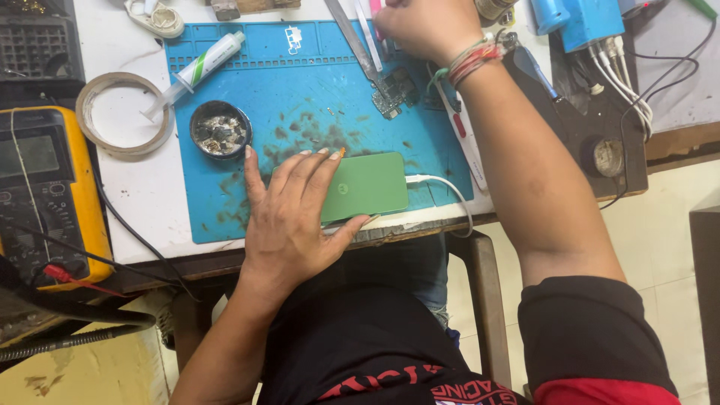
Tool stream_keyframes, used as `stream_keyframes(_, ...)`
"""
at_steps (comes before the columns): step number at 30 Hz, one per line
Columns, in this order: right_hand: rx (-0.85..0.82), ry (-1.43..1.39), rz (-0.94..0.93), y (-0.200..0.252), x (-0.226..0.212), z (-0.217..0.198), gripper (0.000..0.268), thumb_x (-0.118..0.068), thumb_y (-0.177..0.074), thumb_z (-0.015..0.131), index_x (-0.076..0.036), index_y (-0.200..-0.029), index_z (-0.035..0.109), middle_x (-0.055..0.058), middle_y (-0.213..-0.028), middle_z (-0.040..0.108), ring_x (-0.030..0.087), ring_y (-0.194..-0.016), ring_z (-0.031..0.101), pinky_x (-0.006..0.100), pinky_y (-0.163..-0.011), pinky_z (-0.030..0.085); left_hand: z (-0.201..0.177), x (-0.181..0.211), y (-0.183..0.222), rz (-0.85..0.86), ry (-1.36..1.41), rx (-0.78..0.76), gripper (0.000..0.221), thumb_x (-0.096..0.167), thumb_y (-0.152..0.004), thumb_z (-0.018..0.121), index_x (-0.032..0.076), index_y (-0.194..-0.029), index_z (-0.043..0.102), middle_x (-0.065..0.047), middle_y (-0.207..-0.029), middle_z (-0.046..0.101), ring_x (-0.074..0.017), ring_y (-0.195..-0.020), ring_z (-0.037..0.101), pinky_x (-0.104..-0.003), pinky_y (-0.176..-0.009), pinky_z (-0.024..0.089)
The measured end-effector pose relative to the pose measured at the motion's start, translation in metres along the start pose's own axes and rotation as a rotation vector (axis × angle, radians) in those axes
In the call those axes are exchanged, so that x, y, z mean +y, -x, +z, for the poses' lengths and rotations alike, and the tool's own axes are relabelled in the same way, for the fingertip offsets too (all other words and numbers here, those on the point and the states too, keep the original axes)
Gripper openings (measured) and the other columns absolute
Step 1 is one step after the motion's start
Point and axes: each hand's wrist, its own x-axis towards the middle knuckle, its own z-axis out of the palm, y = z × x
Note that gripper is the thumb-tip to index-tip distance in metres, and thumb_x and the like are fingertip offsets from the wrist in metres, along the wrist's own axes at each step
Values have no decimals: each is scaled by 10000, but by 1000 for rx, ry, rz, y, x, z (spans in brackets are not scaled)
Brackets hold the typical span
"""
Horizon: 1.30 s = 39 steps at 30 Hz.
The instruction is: The person solders a small component onto a circuit board, connects a charging cable to a phone with a shattered screen, and uses a blade to pry open a green phone casing.
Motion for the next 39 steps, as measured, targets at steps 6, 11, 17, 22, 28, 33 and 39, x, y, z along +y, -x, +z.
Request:
stream_keyframes(6,-1,83,63,5,-21,2,275,-352,-871,719,-86,-829,771,115,-698,694,297,-608,674,412,-643,555,2,0,1,8,-16,4,772,515,-877,770,36,-1441,550,-133,-1353,620,-305,-1309,555,-686,-1217,87)
stream_keyframes(11,33,-26,94,15,-38,-11,248,-315,-754,751,-88,-853,773,126,-691,708,276,-625,707,397,-659,567,1,2,2,1,-16,6,770,508,-873,767,35,-1441,551,-139,-1353,619,-310,-1314,550,-676,-1220,85)
stream_keyframes(17,239,45,-72,46,-34,-31,240,-237,-824,751,-56,-979,780,115,-780,745,286,-702,708,407,-702,553,1,2,3,7,-26,6,767,503,-880,770,26,-1440,552,-149,-1358,614,-315,-1322,544,-671,-1222,89)
stream_keyframes(22,178,-595,-104,114,-51,-58,185,-124,-1044,702,-4,-1182,672,38,-922,703,130,-796,665,311,-704,536,0,1,3,40,8,43,740,496,-858,790,14,-1383,591,-159,-1372,611,-314,-1320,545,-653,-1223,98)
stream_keyframes(28,-4,-1012,-86,224,-97,-44,165,-33,-1034,642,2,-1191,607,94,-1093,656,145,-990,660,282,-874,560,-8,12,9,75,275,104,543,380,-845,837,55,-1249,674,-100,-1307,647,-293,-1235,612,-583,-1246,210)
stream_keyframes(33,83,-1216,-188,258,-102,-14,174,-1,-1027,646,-1,-1199,616,108,-1151,657,159,-982,693,297,-862,591,-8,17,10,223,293,100,181,164,-896,811,135,-1062,748,-10,-1133,724,-185,-1049,700,-512,-1198,337)
stream_keyframes(39,233,-1179,5,287,-102,5,243,-88,-956,712,27,-1159,644,102,-1017,697,122,-880,670,248,-792,549,-6,20,15,380,36,223,187,170,-926,863,145,-1079,759,13,-1124,716,-138,-1001,690,-461,-1146,398)
